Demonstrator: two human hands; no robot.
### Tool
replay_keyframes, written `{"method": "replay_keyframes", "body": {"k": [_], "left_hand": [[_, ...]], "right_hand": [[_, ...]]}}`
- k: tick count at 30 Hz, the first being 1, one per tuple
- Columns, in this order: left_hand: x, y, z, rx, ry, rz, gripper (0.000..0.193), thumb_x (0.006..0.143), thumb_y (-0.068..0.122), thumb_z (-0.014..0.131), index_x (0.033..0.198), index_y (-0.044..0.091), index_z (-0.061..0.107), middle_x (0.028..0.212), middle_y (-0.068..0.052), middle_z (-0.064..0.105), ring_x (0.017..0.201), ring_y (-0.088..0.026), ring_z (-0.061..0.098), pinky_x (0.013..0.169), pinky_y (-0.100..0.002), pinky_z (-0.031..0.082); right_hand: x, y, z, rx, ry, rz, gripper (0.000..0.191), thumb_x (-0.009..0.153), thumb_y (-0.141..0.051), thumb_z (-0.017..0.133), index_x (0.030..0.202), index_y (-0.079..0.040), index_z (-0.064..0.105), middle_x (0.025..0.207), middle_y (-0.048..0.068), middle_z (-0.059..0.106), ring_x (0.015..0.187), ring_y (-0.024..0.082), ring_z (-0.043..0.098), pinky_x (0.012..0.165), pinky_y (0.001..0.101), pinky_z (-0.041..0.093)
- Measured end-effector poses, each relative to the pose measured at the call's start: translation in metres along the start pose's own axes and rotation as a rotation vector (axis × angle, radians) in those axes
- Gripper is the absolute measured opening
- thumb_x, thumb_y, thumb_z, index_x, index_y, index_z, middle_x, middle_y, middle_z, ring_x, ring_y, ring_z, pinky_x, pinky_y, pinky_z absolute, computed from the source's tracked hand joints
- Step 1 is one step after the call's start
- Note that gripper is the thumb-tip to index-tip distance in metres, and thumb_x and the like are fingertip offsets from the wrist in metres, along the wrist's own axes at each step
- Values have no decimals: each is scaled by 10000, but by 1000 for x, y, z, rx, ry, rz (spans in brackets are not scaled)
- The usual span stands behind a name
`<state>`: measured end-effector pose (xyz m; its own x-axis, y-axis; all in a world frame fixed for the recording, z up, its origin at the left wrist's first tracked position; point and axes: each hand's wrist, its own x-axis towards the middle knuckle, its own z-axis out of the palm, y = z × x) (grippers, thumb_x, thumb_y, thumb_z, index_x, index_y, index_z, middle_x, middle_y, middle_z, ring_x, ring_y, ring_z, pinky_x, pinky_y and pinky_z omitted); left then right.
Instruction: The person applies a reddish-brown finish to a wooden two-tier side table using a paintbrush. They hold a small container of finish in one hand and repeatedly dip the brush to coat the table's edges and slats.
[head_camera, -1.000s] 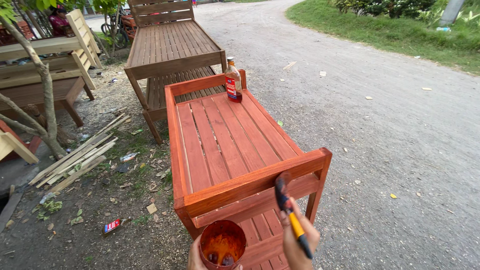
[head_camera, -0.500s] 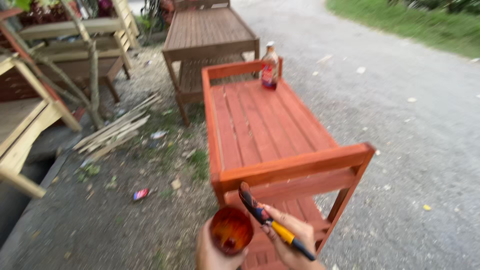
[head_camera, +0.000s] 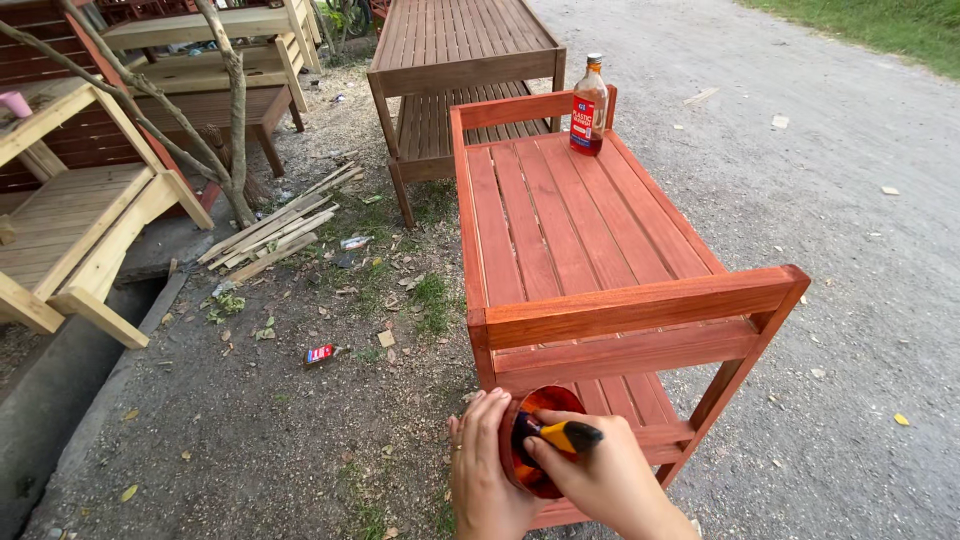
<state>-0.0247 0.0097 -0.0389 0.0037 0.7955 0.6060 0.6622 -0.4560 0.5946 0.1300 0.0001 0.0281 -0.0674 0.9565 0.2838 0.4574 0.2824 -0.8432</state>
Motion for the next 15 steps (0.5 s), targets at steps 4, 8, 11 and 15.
{"method": "replay_keyframes", "body": {"k": [4,8,11,15], "left_hand": [[-1,0,-1,38,-14,33,839,674,216,864,1407,98,472,1417,-135,548,1422,-370,454,1209,-643,209],[3,4,-8,53,31,-1,922,635,236,937,1426,105,483,1430,-124,570,1407,-359,486,1194,-631,249],[9,6,-15,-72,-37,-207,1114,429,265,1009,1398,113,481,1364,-126,592,1310,-346,535,1128,-562,338],[11,10,-12,-208,-119,-487,1122,399,229,990,1397,138,486,1258,-103,642,1235,-288,634,1078,-430,495]], "right_hand": [[3,-8,-1,-158,-89,-83,329,747,-150,859,1032,0,791,781,222,776,707,280,748,650,320,611],[4,-4,-9,37,-72,109,368,783,-172,834,1121,-31,797,820,141,824,687,155,783,675,291,633],[-2,11,-18,329,55,265,352,813,-135,809,1148,-26,810,910,98,860,765,142,721,668,315,596],[-17,46,-39,615,237,409,380,839,-97,763,1203,8,792,996,129,815,803,171,694,631,354,555]]}}
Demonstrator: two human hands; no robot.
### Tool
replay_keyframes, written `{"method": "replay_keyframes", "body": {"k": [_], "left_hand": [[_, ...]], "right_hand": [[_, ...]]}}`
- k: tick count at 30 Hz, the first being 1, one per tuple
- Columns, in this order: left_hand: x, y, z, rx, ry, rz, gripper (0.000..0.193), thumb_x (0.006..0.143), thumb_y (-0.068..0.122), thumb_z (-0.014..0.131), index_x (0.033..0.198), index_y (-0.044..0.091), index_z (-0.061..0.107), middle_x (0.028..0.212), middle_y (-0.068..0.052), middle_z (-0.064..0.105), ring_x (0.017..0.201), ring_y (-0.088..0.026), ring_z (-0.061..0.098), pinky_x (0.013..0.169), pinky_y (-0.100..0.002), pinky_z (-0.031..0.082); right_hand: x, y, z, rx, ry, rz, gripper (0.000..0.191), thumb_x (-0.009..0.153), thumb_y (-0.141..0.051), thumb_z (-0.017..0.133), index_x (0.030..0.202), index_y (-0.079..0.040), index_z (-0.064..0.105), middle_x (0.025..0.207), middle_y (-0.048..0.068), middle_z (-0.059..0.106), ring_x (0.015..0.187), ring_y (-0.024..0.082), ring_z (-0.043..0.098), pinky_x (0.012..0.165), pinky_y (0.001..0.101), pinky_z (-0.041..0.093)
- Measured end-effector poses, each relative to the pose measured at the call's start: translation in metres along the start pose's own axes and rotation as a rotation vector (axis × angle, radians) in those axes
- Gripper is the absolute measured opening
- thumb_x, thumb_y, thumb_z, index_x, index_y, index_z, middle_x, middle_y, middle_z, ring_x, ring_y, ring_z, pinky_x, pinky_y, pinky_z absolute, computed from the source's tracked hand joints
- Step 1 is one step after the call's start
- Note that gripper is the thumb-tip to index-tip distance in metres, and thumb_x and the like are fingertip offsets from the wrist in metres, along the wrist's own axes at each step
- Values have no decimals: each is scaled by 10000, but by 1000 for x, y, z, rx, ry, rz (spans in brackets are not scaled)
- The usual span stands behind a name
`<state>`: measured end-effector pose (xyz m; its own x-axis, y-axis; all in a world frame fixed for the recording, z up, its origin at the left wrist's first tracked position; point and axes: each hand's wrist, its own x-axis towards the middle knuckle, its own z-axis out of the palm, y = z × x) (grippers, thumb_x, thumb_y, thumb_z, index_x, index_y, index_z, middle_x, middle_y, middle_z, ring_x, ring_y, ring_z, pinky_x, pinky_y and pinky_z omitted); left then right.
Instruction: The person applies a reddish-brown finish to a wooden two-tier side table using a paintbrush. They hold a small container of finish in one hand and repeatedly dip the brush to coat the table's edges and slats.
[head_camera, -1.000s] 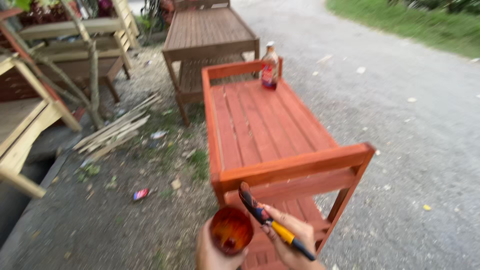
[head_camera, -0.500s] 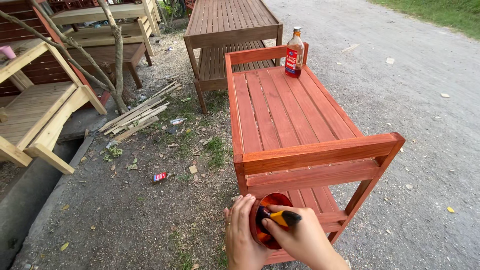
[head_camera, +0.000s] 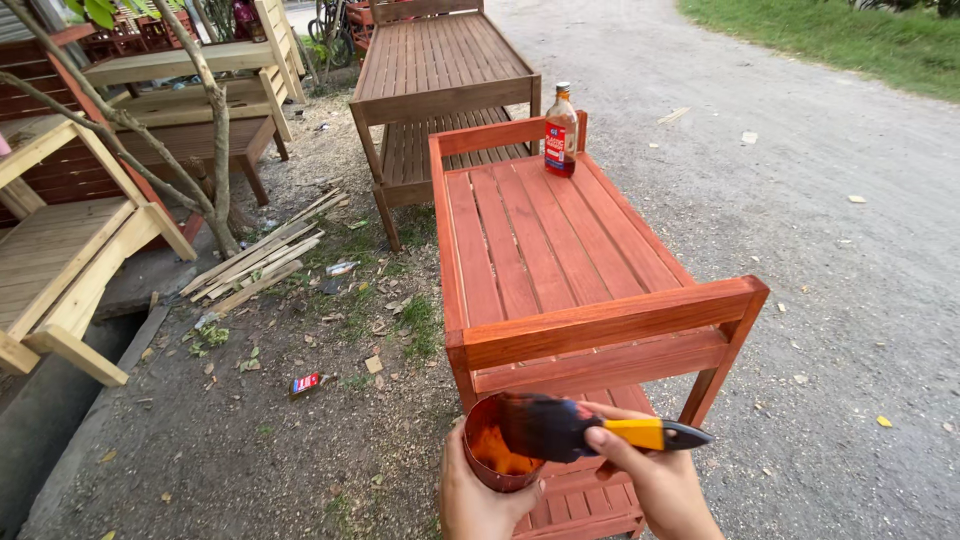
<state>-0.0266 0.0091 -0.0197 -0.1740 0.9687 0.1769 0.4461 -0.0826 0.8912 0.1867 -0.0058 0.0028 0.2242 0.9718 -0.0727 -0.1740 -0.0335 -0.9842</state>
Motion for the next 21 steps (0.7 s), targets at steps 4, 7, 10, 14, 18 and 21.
{"method": "replay_keyframes", "body": {"k": [4,7,10,14,18,21], "left_hand": [[1,-5,6,-27,-39,37,1140,387,231,1010,1389,96,484,1252,-136,641,1209,-293,649,1074,-438,490],[1,-9,5,-49,-78,3,1126,406,247,982,1404,96,483,1270,-130,632,1238,-275,650,1097,-435,492],[5,-10,3,-35,-188,-48,1157,432,270,986,1434,95,434,1295,-122,602,1280,-265,632,1141,-442,462],[9,-11,3,-16,-224,-48,1202,454,283,982,1472,72,377,1334,-144,557,1312,-283,596,1160,-457,437],[9,-12,5,-56,-232,-24,1207,467,286,967,1476,42,352,1333,-159,571,1314,-287,613,1158,-456,456],[8,-11,5,-77,-242,-53,1195,487,256,952,1487,40,335,1325,-166,555,1316,-298,609,1160,-466,466]], "right_hand": [[19,14,-31,140,38,-224,417,832,-92,726,1238,4,718,1101,108,794,914,161,736,780,337,619],[41,14,-50,-49,36,-470,430,872,-63,752,1292,22,721,1055,158,786,927,170,726,859,291,570],[58,12,-66,-119,49,-485,446,833,-33,768,1273,21,724,1101,147,802,947,155,720,853,285,579],[68,16,-85,-196,126,-661,440,849,-37,755,1285,2,703,1147,108,781,1007,114,706,890,247,558],[64,24,-113,-266,363,-633,458,884,-36,770,1338,-20,709,1090,124,775,929,112,674,842,239,531],[57,30,-134,-262,530,-633,420,952,-37,746,1369,-24,703,1106,137,759,939,133,679,830,247,534]]}}
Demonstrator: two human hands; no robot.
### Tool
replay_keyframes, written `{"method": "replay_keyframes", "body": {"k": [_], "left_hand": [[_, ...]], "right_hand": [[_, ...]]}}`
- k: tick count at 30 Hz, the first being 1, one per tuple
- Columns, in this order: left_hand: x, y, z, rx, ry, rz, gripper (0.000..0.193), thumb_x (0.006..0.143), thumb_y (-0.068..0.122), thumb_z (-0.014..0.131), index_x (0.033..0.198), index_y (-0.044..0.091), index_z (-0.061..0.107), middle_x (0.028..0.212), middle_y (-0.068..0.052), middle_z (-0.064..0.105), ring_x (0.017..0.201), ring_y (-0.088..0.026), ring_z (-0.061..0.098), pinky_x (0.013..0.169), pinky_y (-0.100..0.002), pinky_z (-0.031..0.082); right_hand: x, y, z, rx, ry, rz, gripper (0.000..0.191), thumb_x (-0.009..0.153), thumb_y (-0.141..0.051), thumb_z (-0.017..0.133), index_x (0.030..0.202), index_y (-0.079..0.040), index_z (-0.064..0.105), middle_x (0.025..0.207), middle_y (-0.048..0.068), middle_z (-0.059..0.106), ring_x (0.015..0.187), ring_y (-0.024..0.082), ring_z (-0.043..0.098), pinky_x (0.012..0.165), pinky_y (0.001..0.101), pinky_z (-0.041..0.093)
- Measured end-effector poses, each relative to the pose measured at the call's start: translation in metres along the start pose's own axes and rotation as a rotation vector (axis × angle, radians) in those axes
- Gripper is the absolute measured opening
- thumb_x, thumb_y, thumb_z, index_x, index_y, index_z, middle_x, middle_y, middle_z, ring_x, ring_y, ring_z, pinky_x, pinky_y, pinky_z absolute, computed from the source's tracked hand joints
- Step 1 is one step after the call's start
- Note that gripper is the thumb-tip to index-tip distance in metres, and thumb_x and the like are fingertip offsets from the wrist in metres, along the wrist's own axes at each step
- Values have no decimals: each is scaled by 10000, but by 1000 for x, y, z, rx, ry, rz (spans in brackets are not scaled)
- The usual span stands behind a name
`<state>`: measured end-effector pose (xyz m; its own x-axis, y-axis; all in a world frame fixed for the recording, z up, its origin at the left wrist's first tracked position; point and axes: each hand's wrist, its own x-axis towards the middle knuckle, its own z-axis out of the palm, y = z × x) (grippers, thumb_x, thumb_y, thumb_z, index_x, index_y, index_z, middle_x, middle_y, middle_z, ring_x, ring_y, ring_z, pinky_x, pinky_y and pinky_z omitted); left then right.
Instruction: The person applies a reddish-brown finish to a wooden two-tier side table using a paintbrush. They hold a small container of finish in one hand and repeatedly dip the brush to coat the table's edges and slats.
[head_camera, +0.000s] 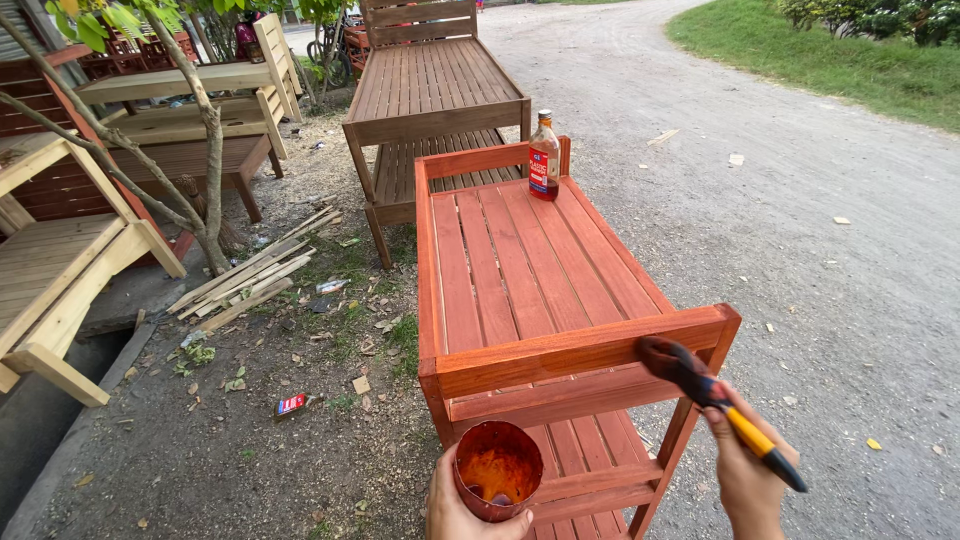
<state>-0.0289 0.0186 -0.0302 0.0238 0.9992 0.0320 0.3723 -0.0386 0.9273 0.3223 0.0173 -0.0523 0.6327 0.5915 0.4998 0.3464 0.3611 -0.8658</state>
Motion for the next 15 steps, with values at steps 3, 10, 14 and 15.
{"method": "replay_keyframes", "body": {"k": [3,10,14,15], "left_hand": [[0,1,-2,-49,-2,-32,1207,493,225,942,1496,29,301,1318,-173,536,1311,-313,606,1152,-483,479],[5,-22,-11,-46,55,-35,1228,491,218,964,1494,-5,292,1314,-199,553,1300,-331,611,1148,-496,467],[9,-50,-24,-66,70,15,1246,493,191,986,1496,-17,276,1322,-216,567,1294,-341,612,1137,-509,465],[11,-58,-27,-91,78,23,1241,491,178,986,1492,-19,281,1318,-216,584,1286,-341,624,1128,-511,475]], "right_hand": [[-3,1,-10,136,149,-100,338,1019,-32,727,1352,3,678,1178,121,728,1084,141,690,969,252,562],[-25,-24,33,-271,314,-101,362,1070,-52,720,1431,-38,699,1041,173,719,908,183,625,807,297,499],[-60,-33,89,7,204,-136,401,1004,-41,674,1404,-41,660,1250,162,728,1111,149,668,967,291,529],[-68,-35,100,24,183,-91,406,987,-41,676,1393,-49,662,1232,161,736,1085,147,682,946,293,544]]}}
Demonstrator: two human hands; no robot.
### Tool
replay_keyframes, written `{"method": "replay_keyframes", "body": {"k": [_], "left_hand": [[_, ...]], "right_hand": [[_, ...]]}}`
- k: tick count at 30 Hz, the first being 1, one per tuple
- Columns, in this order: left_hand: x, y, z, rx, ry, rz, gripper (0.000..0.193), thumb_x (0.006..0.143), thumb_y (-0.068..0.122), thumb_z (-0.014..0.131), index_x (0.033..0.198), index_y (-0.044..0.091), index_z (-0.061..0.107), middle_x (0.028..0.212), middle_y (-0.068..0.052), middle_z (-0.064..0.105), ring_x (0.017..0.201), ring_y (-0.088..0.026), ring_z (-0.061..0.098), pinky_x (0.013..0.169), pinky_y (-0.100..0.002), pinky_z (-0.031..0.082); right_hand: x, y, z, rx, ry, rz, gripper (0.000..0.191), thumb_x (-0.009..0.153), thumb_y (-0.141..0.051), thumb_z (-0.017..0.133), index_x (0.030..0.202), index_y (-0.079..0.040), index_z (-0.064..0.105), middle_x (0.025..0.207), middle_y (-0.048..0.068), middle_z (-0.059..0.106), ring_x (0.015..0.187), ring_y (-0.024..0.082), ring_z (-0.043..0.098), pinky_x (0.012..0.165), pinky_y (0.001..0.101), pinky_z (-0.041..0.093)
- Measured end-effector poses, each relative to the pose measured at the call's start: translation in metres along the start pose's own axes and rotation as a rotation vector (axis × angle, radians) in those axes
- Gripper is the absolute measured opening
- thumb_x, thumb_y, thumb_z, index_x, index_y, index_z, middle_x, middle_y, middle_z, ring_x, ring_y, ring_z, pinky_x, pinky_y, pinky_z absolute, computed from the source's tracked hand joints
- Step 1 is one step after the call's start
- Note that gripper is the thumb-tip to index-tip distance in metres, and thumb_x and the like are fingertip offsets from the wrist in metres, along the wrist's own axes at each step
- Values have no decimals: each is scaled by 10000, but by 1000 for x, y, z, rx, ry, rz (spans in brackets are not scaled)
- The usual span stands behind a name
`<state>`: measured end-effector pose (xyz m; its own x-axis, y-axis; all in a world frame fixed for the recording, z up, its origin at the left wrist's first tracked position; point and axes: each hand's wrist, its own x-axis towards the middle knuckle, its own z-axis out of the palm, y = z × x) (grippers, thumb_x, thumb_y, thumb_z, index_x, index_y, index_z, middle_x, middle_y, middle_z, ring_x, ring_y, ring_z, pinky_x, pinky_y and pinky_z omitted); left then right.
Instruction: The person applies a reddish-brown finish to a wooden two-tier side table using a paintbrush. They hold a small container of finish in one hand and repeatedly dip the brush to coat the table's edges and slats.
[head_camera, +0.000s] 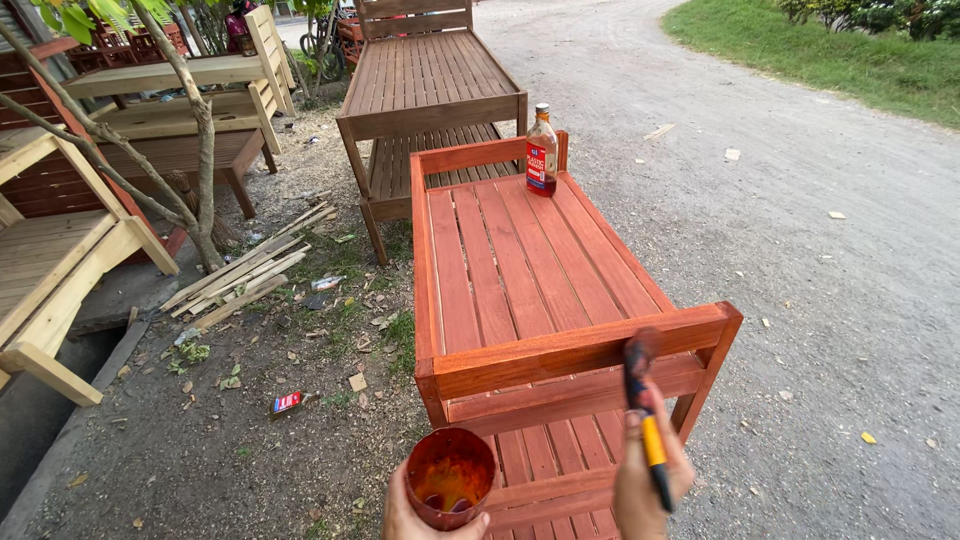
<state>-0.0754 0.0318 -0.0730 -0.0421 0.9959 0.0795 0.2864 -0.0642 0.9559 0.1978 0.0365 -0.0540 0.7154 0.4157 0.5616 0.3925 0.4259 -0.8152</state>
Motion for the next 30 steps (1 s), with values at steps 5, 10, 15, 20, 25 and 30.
{"method": "replay_keyframes", "body": {"k": [5,10,15,20,25,30], "left_hand": [[2,-29,-19,-133,117,45,1196,473,125,997,1449,-28,322,1296,-224,646,1210,-352,688,1044,-515,567],[2,-35,-49,-78,89,144,1145,480,103,997,1427,-13,365,1312,-215,653,1160,-338,718,1009,-495,599],[-13,-17,-48,-62,261,-55,1132,463,84,981,1424,7,388,1237,-199,674,1165,-322,718,1023,-480,582],[-15,5,-41,47,214,-30,1161,483,143,985,1451,4,360,1253,-191,649,1202,-309,693,1078,-467,524],[-14,12,-20,-31,180,-94,1172,510,163,937,1489,19,309,1300,-179,594,1247,-296,659,1086,-468,529],[-10,8,-13,88,173,-57,1180,495,216,992,1466,23,349,1297,-179,575,1254,-299,641,1107,-473,500]], "right_hand": [[-61,-23,42,288,-203,129,401,933,8,676,1332,-24,689,1248,202,738,1069,191,726,866,319,593],[-92,-42,70,223,-292,-18,487,853,64,730,1331,21,649,1292,234,709,1217,251,678,999,339,536],[-88,-49,62,234,-517,52,486,822,38,754,1302,-6,694,1220,168,771,1086,196,775,916,292,619],[-26,-20,43,440,-726,-47,260,925,-56,748,1180,-4,756,1191,164,795,981,169,746,888,300,599],[63,30,-24,248,-403,217,410,910,-115,742,1298,14,701,1149,163,749,968,205,714,901,354,594],[92,41,-36,527,-442,409,399,904,-116,710,1274,32,692,1180,152,739,1031,227,724,848,418,626]]}}
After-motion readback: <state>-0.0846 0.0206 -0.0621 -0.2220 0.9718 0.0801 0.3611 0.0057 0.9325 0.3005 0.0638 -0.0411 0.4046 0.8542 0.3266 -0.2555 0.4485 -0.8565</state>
